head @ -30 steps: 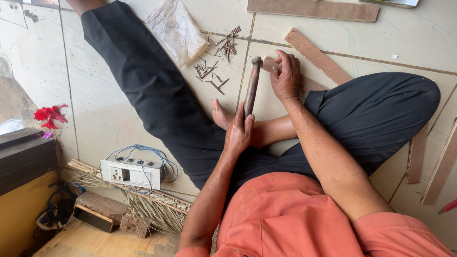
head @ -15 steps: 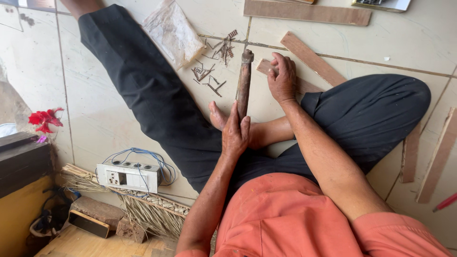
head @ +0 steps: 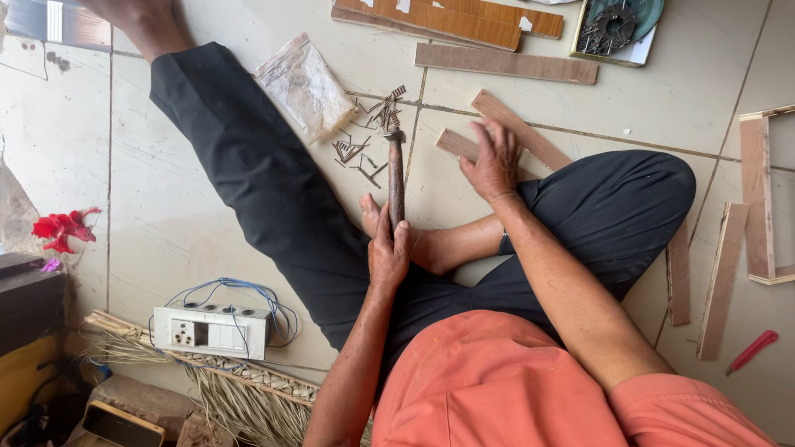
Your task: The person sits on the floor and uses a hammer to drive nails into small wooden planks. They repeatedly pick up nails, position them on the wood, and strike them with the hammer.
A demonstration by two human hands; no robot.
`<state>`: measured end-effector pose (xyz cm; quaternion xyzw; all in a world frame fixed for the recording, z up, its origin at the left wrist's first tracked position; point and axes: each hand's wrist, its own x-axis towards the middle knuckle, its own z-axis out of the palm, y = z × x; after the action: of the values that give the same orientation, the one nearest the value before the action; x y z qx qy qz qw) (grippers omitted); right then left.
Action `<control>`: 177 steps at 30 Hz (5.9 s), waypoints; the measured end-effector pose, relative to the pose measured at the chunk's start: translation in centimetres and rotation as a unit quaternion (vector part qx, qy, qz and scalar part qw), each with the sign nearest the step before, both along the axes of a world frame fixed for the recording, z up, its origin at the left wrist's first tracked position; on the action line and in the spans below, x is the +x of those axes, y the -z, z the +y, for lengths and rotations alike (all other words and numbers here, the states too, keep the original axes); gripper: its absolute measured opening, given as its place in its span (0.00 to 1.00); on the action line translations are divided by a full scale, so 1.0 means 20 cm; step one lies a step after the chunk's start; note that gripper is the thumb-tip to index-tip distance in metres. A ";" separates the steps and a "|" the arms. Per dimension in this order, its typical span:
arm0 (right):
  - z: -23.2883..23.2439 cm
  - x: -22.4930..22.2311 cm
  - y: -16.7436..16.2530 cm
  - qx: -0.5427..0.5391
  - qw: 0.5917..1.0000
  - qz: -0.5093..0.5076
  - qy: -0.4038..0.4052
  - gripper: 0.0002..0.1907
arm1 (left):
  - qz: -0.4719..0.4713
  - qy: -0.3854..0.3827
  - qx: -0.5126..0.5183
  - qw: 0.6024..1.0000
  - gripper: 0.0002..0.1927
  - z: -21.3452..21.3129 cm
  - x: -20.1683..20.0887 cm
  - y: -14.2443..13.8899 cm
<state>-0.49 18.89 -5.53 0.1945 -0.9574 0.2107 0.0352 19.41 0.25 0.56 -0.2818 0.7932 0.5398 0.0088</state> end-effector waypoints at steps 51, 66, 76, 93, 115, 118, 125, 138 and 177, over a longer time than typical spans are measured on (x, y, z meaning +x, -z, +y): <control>0.26 -0.23 -0.29 0.270 0.934 -0.128 -0.195 0.46 | 0.000 -0.064 0.115 0.991 0.30 -0.03 -0.07 0.08; 0.22 -0.08 -0.22 0.302 0.926 -0.228 -0.023 0.49 | -0.015 -0.053 0.106 0.993 0.31 -0.03 -0.06 0.05; 0.27 -0.07 -0.13 0.261 0.948 -0.178 -0.043 0.48 | -0.037 -0.062 0.127 0.989 0.30 0.00 -0.10 0.05; 0.31 -0.08 -0.09 0.245 0.950 -0.187 -0.059 0.46 | -0.097 -0.048 0.499 0.860 0.29 0.05 -0.15 0.09; 0.24 -0.04 -0.17 0.143 0.981 -0.081 -0.105 0.40 | -0.094 -0.099 0.480 0.866 0.24 0.03 0.01 0.03; 0.14 -0.03 -0.16 0.077 0.982 -0.052 -0.163 0.28 | -0.096 -0.115 0.494 0.857 0.23 0.02 0.03 0.04; -0.31 -0.20 0.04 -0.046 0.977 -0.099 -0.182 0.10 | -0.087 -0.156 0.512 0.840 0.22 0.00 0.05 0.05; -0.71 -0.48 0.14 0.125 0.959 -0.018 -0.254 0.03 | -0.065 -0.123 0.518 0.844 0.23 -0.02 0.00 0.12; 0.03 -0.28 0.15 -0.380 0.881 -0.273 0.072 0.13 | -0.076 -0.094 0.453 0.883 0.19 0.02 -0.02 0.07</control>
<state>-6.00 19.47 -8.44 0.0317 -0.7871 0.5997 -0.1411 18.95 0.63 -0.78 -0.3605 0.4292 0.8155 0.1444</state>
